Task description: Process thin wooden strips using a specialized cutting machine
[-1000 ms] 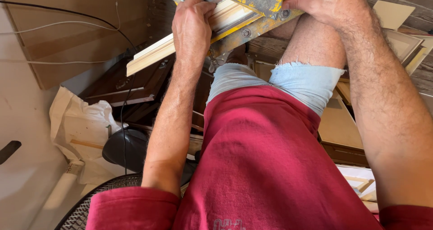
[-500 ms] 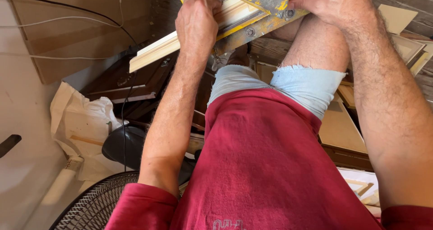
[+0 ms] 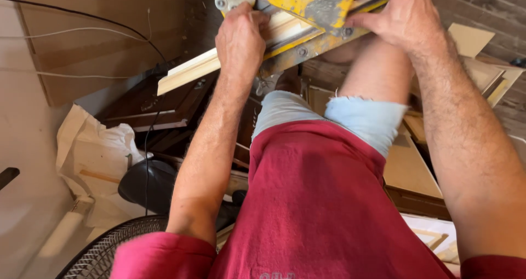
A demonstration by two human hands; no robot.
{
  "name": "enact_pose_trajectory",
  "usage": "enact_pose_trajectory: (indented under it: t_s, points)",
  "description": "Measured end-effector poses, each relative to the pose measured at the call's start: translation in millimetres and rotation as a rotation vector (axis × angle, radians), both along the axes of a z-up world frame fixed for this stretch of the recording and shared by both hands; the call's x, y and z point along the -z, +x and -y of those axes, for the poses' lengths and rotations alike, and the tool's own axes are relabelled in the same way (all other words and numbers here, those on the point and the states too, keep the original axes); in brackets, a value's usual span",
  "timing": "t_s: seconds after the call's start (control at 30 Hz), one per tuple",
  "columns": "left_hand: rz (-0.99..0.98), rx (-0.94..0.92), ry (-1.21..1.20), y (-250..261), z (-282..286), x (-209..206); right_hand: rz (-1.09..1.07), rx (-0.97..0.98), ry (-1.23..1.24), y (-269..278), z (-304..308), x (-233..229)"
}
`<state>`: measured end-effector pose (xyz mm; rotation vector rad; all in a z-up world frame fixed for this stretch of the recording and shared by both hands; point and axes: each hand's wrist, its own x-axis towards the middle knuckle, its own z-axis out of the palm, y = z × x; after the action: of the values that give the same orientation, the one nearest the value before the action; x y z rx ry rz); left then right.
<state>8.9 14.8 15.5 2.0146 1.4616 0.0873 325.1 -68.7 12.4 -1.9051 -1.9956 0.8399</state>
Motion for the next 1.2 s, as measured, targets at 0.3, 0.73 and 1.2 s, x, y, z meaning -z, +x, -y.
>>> enact_pose_trajectory:
  t_s: [0.3,0.73,1.2]
  points:
    - [0.019,0.082,0.018,-8.9,0.9,0.7,-0.041,-0.019,0.040,0.8,6.0,8.0]
    - [-0.057,0.011,-0.302,-24.6,-15.3,-28.9,-0.046,-0.043,0.149,2.9,1.9,11.7]
    - [0.118,0.122,0.649,-40.4,65.3,-94.9,-0.040,0.009,0.111,-5.0,2.3,8.5]
